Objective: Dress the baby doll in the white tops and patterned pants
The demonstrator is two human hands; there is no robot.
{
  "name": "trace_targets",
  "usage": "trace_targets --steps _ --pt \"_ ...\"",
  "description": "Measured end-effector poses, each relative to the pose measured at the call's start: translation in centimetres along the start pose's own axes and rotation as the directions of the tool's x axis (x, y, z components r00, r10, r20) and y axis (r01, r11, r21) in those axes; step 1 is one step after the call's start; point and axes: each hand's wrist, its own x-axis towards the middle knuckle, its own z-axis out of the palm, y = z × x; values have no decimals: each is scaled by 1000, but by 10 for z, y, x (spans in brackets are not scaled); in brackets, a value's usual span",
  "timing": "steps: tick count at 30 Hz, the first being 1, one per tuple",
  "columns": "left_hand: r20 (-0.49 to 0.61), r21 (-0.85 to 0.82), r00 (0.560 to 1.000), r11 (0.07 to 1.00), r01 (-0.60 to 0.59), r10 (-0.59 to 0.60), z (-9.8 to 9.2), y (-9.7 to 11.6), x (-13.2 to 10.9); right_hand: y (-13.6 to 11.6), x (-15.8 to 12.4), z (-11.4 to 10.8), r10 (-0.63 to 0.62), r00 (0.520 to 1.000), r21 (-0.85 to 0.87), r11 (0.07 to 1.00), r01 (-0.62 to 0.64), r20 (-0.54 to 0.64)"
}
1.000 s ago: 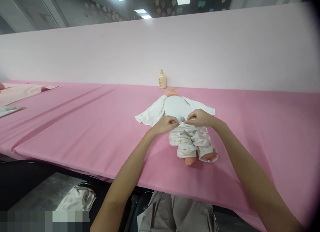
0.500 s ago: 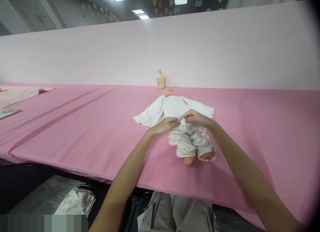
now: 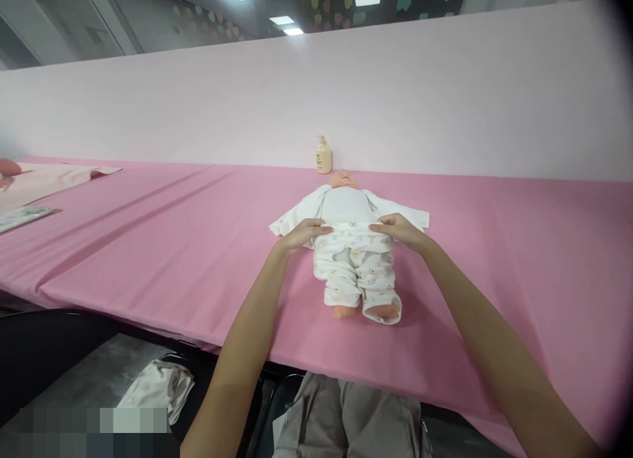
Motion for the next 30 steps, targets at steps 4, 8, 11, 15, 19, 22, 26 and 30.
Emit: trace_targets --steps 4,8,11,15,19,22,26,30 --pt "45 -295 998 953 64 -53 6 -17 10 24 8 -3 66 996 57 996 -62 -57" --pt "1 -297 983 938 177 -185 4 -38 16 41 11 -6 113 987 39 993 -109 -113" --pt "-104 -154 974 971 183 -200 -1 -46 19 49 12 -5 113 981 14 994 -112 -160" --pt "-131 -37 989 997 70 -74 -7 -39 28 49 21 -3 104 973 63 994 -92 -205" --pt "-127 125 985 987 -101 117 -10 -31 46 41 48 -3 57 977 120 992 -33 -206" --pt "-206 236 940 946 -224 274 -11 -31 59 36 68 -3 -52 978 98 992 73 -202" --pt "-301 234 904 943 -238 303 -9 -35 74 35 85 3 -131 957 -50 991 122 -258" --pt "-584 338 755 935 -108 298 -4 -40 98 36 101 8 -197 911 -351 934 63 -362"
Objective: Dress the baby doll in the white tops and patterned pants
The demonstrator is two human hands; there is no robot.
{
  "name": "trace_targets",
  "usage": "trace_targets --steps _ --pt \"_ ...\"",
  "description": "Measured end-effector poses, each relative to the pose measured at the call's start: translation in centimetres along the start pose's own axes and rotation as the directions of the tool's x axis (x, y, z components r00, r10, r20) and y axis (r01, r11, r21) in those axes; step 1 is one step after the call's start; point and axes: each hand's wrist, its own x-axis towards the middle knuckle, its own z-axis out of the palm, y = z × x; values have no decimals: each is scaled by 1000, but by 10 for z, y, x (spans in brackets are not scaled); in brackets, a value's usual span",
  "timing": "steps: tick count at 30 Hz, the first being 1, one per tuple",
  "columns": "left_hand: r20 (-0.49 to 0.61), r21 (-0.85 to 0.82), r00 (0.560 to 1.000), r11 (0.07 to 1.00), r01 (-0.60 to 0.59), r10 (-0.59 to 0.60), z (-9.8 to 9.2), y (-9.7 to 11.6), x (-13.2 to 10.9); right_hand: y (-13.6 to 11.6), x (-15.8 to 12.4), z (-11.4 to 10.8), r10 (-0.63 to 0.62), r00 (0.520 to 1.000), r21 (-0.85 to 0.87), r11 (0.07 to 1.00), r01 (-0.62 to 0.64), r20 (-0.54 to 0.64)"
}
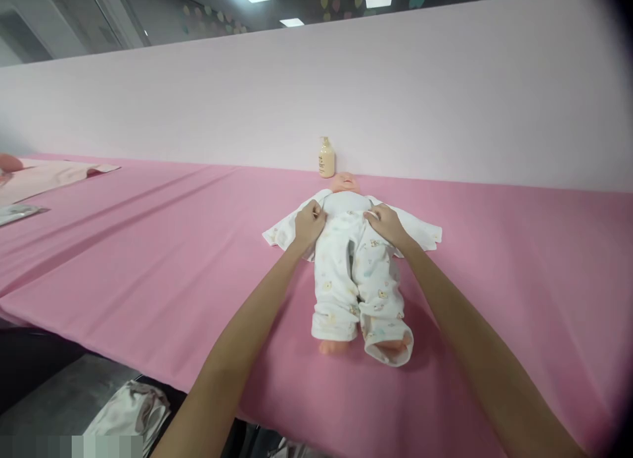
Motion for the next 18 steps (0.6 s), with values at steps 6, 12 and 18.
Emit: trace_targets --steps 6,12,18 --pt "-48 -47 993 993 104 -106 17 -11 19 9 10 7 138 988 -110 983 -145 -73" --pt "257 90 955 980 -175 147 13 20 25 -4 5 9 95 989 -139 984 -110 -110" --pt "480 107 846 942 -318 232 11 53 13 -32 -1 3 -182 982 -66 982 178 -50"
